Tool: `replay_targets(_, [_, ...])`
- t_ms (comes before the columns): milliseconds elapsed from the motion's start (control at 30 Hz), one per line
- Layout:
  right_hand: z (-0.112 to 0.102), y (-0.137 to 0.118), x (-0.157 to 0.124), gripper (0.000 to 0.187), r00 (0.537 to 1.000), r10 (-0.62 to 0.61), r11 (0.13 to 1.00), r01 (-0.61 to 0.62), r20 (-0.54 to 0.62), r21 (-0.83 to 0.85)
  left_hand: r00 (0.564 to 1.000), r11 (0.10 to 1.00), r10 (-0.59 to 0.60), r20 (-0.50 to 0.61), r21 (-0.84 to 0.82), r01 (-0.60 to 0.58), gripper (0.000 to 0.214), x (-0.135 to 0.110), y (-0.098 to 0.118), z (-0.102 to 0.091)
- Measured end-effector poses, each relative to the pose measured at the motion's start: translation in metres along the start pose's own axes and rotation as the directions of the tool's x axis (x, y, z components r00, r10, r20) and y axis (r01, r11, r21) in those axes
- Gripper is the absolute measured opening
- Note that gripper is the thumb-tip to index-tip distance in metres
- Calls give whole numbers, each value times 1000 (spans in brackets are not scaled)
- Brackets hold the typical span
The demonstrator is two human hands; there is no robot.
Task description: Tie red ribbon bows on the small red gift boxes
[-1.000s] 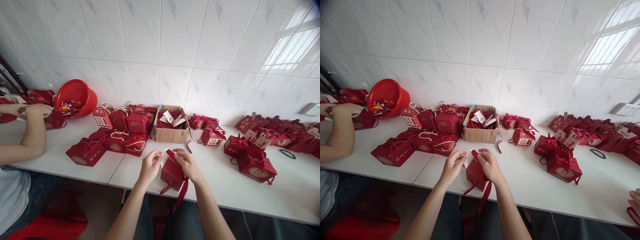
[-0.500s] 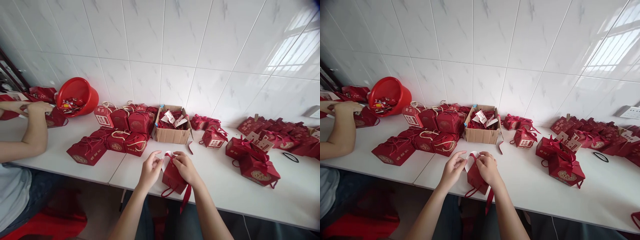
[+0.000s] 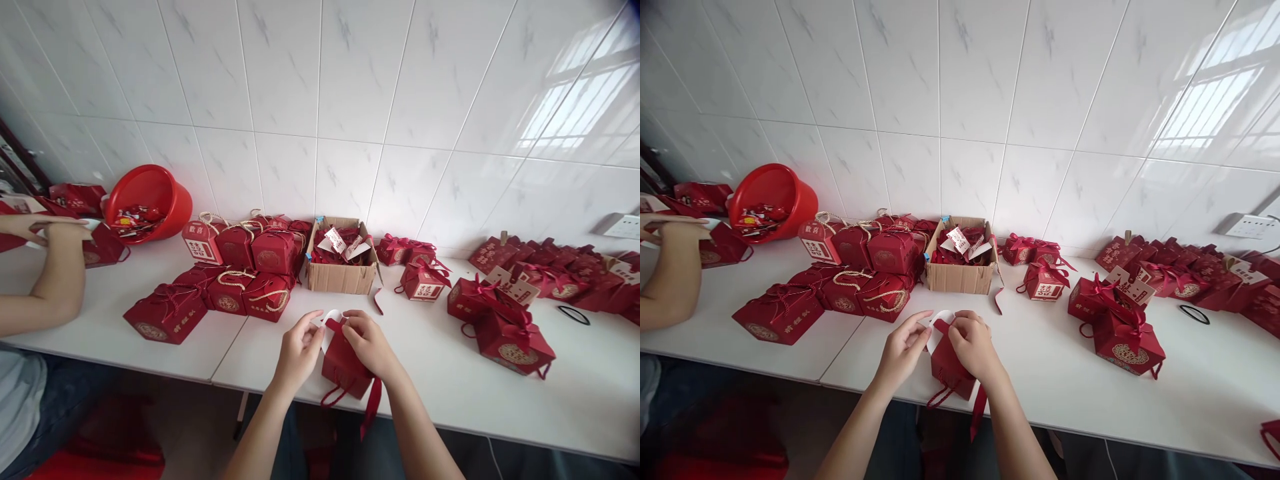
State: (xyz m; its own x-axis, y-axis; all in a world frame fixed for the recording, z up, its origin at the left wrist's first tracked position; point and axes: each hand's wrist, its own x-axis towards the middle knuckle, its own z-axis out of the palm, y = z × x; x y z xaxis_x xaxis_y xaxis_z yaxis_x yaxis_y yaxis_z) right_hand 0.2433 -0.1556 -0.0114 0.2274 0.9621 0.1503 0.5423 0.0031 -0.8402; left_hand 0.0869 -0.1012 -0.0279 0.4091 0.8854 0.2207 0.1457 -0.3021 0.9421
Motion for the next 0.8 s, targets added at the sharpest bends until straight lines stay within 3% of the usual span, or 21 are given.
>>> replay_targets(367, [5,-3,-2,21,991,-103,994,99,-87,-44,999,1000,-5,38,5,4,45,1,-6,-3])
replay_targets(467, [-7,-1,-12,25,952,-131,989,143,-277,26,999,987,14,38,158,-20,43,-1,-11,-13])
replay_targets(567, [-26,9,-38,26,912,-50,984,115,-408,137,1000,902,3,15,431,-10,39,-5,-29,-32])
replay_targets(600, [-31,13,-50,25,925,5,977,77,-380,198,1000,859,-24,-13,511,27,40,-8,-37,-39])
replay_targets(700, [-34,29,-86,30,988,130,908,-85,-82,410,988,741,-128,-91,653,156,42,-17,-62,-60])
replay_targets(800, [-19,43,-110,35,946,161,809,-289,280,512,976,681,-173,-130,700,214,45,-28,-80,-76])
